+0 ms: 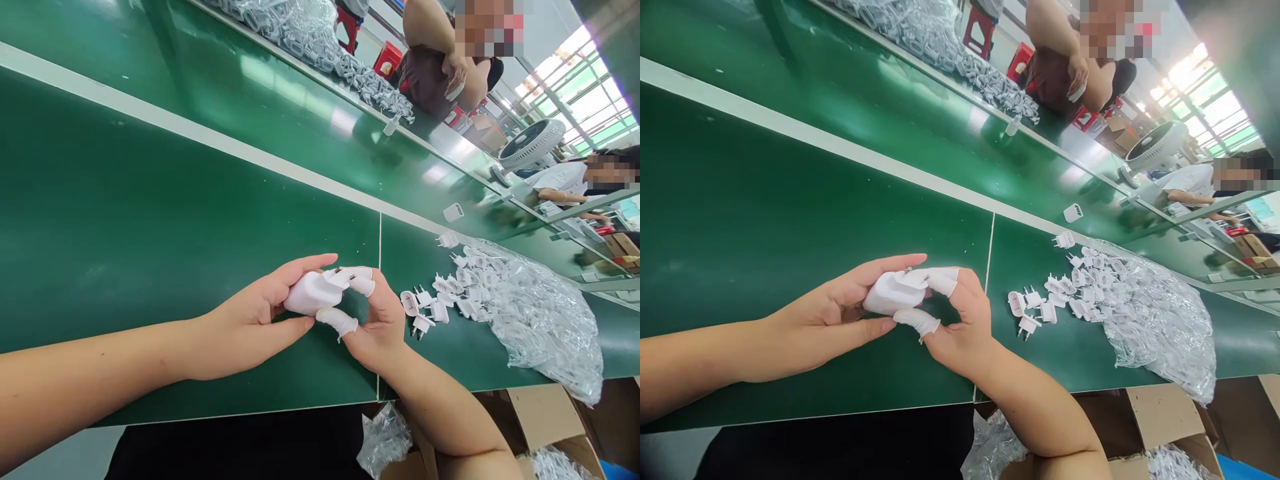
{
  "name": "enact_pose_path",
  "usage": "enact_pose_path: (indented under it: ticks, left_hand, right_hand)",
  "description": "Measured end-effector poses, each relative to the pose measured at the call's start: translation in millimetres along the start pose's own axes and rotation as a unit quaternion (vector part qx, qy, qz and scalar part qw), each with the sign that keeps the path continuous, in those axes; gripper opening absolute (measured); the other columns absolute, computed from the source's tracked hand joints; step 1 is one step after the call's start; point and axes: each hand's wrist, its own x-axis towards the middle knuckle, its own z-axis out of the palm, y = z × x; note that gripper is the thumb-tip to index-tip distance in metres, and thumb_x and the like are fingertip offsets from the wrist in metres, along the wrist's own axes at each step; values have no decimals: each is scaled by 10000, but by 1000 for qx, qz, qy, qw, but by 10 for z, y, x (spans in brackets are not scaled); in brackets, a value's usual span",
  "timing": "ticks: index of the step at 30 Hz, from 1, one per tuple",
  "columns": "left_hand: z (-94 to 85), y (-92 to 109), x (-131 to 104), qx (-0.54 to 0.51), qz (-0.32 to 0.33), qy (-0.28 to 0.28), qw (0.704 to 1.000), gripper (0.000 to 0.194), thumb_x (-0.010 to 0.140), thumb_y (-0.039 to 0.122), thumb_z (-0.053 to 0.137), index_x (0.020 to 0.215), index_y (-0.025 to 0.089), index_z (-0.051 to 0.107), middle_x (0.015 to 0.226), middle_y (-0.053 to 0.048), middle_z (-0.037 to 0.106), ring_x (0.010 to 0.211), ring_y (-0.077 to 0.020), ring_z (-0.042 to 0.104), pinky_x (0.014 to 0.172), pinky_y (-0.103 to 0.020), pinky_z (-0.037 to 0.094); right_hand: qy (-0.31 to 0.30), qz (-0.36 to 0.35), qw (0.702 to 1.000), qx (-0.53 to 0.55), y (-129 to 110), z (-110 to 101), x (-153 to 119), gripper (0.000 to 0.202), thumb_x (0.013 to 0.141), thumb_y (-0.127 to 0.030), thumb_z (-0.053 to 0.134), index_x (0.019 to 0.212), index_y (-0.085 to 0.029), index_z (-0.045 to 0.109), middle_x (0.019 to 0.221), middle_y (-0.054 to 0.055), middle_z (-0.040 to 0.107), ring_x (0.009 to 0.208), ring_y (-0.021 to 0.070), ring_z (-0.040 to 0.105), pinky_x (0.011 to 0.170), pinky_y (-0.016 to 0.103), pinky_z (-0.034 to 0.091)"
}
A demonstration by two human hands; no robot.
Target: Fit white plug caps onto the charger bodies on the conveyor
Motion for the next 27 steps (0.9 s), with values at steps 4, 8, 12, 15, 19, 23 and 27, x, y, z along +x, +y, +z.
enact_pose_path:
  ticks: [4,8,12,15,19,23,27]
  left_hand:
    - [-55,-69,-58,-23,26,-45,998,712,1094,218,643,1752,411,451,1722,-26,592,1495,-256,636,1265,-358,515]
    - [-115,-132,-28,5,80,-56,995,512,1197,392,563,1707,419,521,1737,-22,566,1521,-283,592,1248,-366,519]
    - [-132,-154,19,30,114,-64,991,461,1233,475,438,1643,318,577,1600,-87,648,1387,-301,636,1133,-387,575]
    - [-107,-180,50,19,112,-70,991,456,1237,497,381,1517,246,638,1275,-86,739,1077,-241,682,934,-342,602]
    - [-49,-178,92,-3,100,-36,994,480,1200,541,389,1302,196,707,978,-49,693,812,-203,586,756,-321,558]
    - [-10,-102,124,-36,24,-6,999,474,1167,471,373,1158,185,752,942,-56,687,775,-207,560,708,-319,543]
    - [-22,-42,138,-54,15,-18,998,480,1130,399,375,1187,172,794,1031,-94,738,838,-231,613,712,-327,568]
  right_hand:
    - [14,-30,999,-35,-22,-7,-5,357,1000,-291,858,1333,-311,735,1061,37,855,1003,232,834,943,416,729]
    - [27,-66,995,-74,-57,10,-18,365,976,-250,850,1318,-289,731,1091,42,888,951,226,865,1028,448,725]
    - [31,-71,991,-106,-103,26,-45,367,929,-212,867,1270,-272,744,1006,22,882,865,212,852,1044,469,719]
    - [37,-83,988,-127,-134,43,-67,362,916,-248,898,1246,-255,749,993,28,863,801,200,827,1076,499,705]
    - [48,-90,983,-153,-155,73,-72,344,916,-276,918,1211,-267,741,908,0,830,716,184,779,1040,518,713]
    - [52,-95,981,-159,-164,82,-59,341,914,-333,942,1185,-292,739,842,-25,809,650,173,735,1021,524,711]
    - [47,-90,982,-162,-186,62,-60,393,922,-375,948,1254,-316,745,855,-28,814,681,189,757,1063,551,689]
